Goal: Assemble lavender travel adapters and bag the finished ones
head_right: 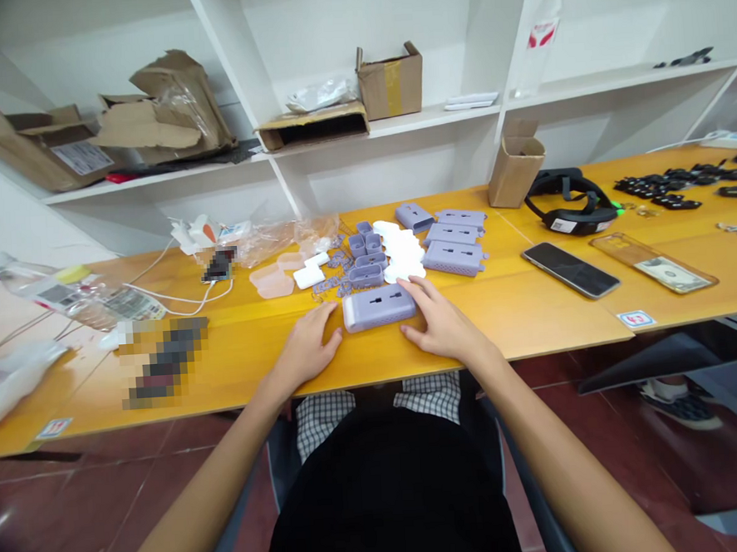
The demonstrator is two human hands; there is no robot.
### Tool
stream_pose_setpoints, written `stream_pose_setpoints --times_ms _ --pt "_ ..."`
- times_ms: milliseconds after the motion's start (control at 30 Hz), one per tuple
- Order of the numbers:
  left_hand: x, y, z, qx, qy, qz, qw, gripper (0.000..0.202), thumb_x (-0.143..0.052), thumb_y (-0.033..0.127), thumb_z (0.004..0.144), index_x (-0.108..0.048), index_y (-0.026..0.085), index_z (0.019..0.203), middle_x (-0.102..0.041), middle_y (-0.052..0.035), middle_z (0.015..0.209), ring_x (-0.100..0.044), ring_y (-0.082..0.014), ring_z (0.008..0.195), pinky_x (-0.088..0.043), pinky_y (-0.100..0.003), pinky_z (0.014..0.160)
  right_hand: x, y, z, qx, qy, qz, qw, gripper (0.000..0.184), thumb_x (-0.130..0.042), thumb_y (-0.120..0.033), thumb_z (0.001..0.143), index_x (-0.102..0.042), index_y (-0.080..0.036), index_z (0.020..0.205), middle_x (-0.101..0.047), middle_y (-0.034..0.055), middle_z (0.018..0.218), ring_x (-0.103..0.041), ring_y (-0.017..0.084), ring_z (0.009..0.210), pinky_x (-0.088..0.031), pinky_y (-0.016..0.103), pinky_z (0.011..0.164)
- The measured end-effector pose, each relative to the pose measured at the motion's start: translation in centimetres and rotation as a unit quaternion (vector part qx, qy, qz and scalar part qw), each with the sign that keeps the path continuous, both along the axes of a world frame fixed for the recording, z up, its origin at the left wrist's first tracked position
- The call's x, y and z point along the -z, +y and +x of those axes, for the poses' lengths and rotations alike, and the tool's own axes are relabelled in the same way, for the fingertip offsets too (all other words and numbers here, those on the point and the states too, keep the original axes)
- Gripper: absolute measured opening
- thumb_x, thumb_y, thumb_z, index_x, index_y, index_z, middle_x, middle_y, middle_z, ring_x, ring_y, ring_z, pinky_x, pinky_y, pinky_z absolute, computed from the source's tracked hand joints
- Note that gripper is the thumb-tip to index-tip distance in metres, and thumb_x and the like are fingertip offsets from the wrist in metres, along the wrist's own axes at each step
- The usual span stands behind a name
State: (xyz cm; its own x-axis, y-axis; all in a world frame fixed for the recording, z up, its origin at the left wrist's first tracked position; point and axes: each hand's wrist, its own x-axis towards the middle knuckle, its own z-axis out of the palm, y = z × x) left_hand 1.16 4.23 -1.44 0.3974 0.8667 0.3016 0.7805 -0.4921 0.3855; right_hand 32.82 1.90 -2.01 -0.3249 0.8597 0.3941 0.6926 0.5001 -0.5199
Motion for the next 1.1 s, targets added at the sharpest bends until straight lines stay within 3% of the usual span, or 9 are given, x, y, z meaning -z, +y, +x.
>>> stream_pose_setpoints --times_ms 200,333,633,1100 --pt "0.7 0.0 0.0 -0.03 0.018 -0.018 0.999 0.054 -0.057 0.037 0.099 -0.06 0.016 0.148 -0.049 -0.0231 0.167 -0.04 -0.0419 0.16 -0.022 -0.066 0.133 1.8 0.1 0.0 0.112 -0.082 0.03 0.99 0.078 -0.055 -0.042 0.101 -0.032 -0.014 0.17 -0.05 0.0258 0.166 -0.045 0.047 0.156 -0.03 0.075 0.128" --pt "1.1 0.2 -0.2 -0.023 0.051 -0.019 0.998 0.058 -0.05 0.041 0.104 -0.054 0.017 0.156 -0.041 -0.0216 0.172 -0.033 -0.0416 0.163 -0.018 -0.069 0.132 3.0 0.2 0.1 0.145 -0.129 0.011 0.981 0.071 -0.047 -0.049 0.105 -0.041 -0.014 0.167 -0.053 0.024 0.165 -0.042 0.045 0.159 -0.026 0.074 0.129" --pt "-1.3 -0.9 1.0 -0.057 0.22 -0.062 0.972 0.064 -0.033 0.04 0.111 -0.038 0.012 0.168 -0.025 -0.0179 0.179 -0.022 -0.0322 0.169 -0.019 -0.059 0.136 1.1 -0.1 -0.3 0.149 -0.251 -0.083 0.953 0.078 -0.023 -0.052 0.109 -0.039 -0.003 0.168 -0.033 0.0207 0.177 -0.025 0.036 0.167 -0.02 0.064 0.134" --pt "-0.9 -0.7 0.9 -0.054 0.218 -0.048 0.973 0.062 -0.035 0.039 0.111 -0.041 0.013 0.167 -0.027 -0.0184 0.178 -0.025 -0.0336 0.168 -0.021 -0.061 0.136 0.8 -0.2 -0.4 0.145 -0.267 -0.092 0.948 0.079 -0.023 -0.053 0.109 -0.039 -0.002 0.168 -0.031 0.0204 0.177 -0.024 0.036 0.168 -0.019 0.063 0.135"
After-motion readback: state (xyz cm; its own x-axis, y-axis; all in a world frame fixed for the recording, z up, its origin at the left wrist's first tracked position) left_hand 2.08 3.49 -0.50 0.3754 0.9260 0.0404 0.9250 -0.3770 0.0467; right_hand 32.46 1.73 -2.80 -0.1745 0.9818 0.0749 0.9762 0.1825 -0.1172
